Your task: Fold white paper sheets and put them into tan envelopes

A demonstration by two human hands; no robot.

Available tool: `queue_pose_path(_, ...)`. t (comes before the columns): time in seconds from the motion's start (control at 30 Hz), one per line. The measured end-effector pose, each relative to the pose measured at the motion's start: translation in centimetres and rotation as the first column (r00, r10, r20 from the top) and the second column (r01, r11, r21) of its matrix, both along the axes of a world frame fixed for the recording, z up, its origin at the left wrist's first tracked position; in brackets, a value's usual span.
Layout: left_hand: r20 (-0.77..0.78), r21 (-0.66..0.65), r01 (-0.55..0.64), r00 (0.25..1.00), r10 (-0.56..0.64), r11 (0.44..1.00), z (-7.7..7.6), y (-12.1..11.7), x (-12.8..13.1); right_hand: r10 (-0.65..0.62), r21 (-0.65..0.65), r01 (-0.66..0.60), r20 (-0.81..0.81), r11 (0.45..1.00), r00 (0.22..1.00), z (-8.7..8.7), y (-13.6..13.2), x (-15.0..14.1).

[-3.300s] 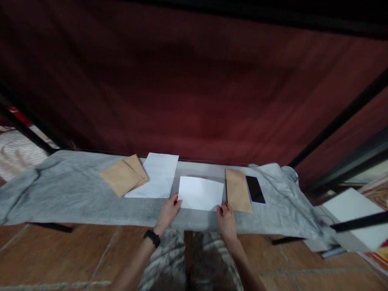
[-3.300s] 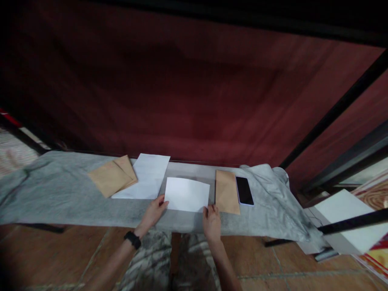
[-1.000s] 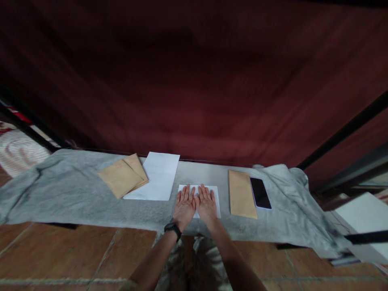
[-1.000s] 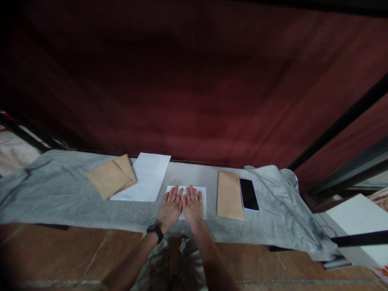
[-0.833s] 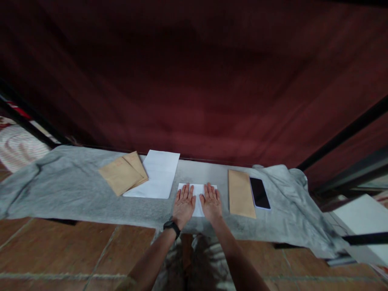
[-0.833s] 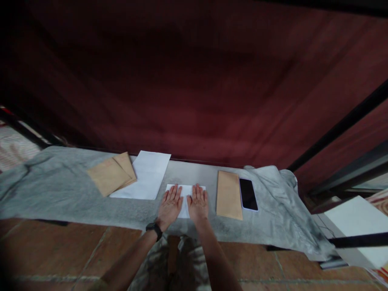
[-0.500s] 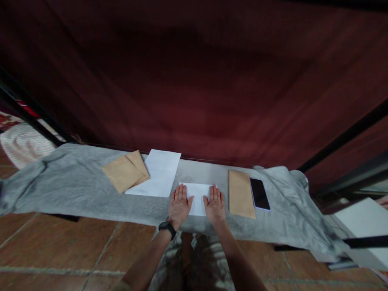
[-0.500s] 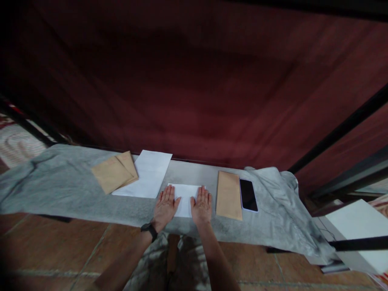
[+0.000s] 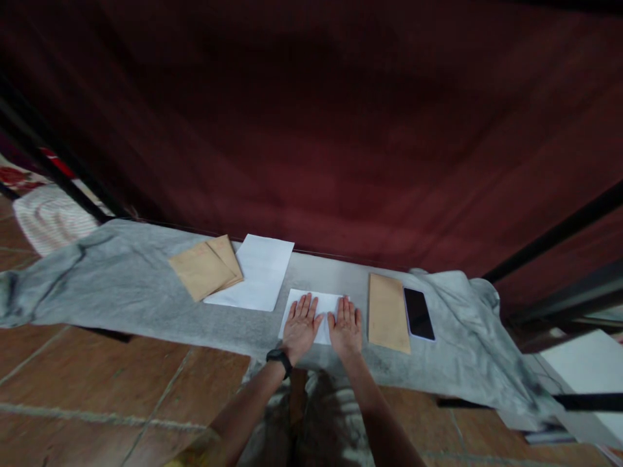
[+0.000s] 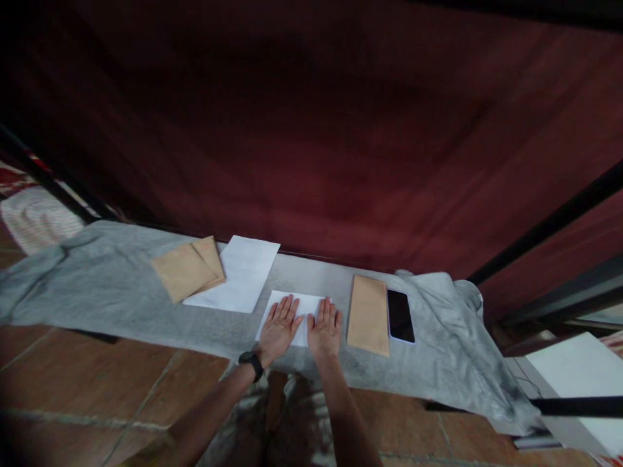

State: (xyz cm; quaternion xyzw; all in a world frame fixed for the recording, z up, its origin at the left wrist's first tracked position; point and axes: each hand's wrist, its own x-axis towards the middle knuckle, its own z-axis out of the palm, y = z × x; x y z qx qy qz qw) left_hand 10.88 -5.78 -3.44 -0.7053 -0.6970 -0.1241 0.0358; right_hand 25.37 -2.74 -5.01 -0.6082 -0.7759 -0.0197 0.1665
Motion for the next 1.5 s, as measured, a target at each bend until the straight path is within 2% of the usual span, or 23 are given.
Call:
queue_pose_path(0.13,-0.016,-0.007,-0.022,1.000,0.022,1.000,0.4,-0.3,-1.6,-0.006,0.020,0.006,-0.027,1.000,1.000,-0.4,-0.1,0.3)
queue_pose_path(0.27,-0.006,-0.011,-0.025,1.000,0.025,1.000,0.5,-0.3,-1.7,-0.020,0.014,0.020,-0.040,1.000,0.999,-0.5,-0.4,0.7)
queue_pose_path(0.4,0.008,-0.010,-0.022,1.000,0.023,1.000,0.5,-0.4,-1.5,-0.045,-0.035,0.042,-0.066,0.998,0.997,0.3,-0.4,-0.5)
queue_pose_path(0.53,0.009,-0.020,-0.008,1.000,0.008,1.000,0.7,-0.5,-1.6,0.093,-0.097,-0.102,-0.090,0.990,0.992,1.4,0.1,-3.3)
queue_pose_path(0.63,0.000,-0.038,-0.001,1.000,0.001,0.999,0.7,-0.5,-1.6,0.201,-0.123,-0.209,-0.073,0.970,0.977,1.5,0.2,-4.4)
queue_pose_path(0.73,0.015,-0.036,0.004,1.000,-0.003,0.999,0.6,-0.4,-1.6,0.217,-0.118,-0.221,-0.044,0.968,0.975,1.1,0.1,-3.9)
queue_pose_path(0.97,0.048,-0.027,-0.009,0.999,0.011,1.000,0.2,-0.4,-1.4,0.106,-0.071,-0.106,0.003,0.992,0.994,0.2,0.0,-0.8)
queue_pose_path(1.03,0.038,-0.029,0.032,0.999,-0.031,0.999,0.4,-0.3,-1.2,0.096,-0.074,-0.095,0.011,0.993,0.995,0.1,0.0,-0.5)
queue_pose_path(1.17,0.017,-0.056,0.205,0.979,-0.205,0.977,1.0,-0.1,-0.9,0.096,-0.085,-0.093,0.026,0.992,0.995,0.3,-0.2,-0.4)
queue_pose_path(1.23,0.022,-0.069,0.256,0.967,-0.255,0.964,1.2,0.0,-0.9,0.101,-0.092,-0.099,0.018,0.991,0.995,0.4,-0.3,-0.5)
queue_pose_path(1.5,0.044,-0.069,0.304,0.952,-0.302,0.950,1.0,0.3,-1.5,0.108,-0.057,-0.108,0.003,0.993,0.994,0.3,-0.5,-0.4)
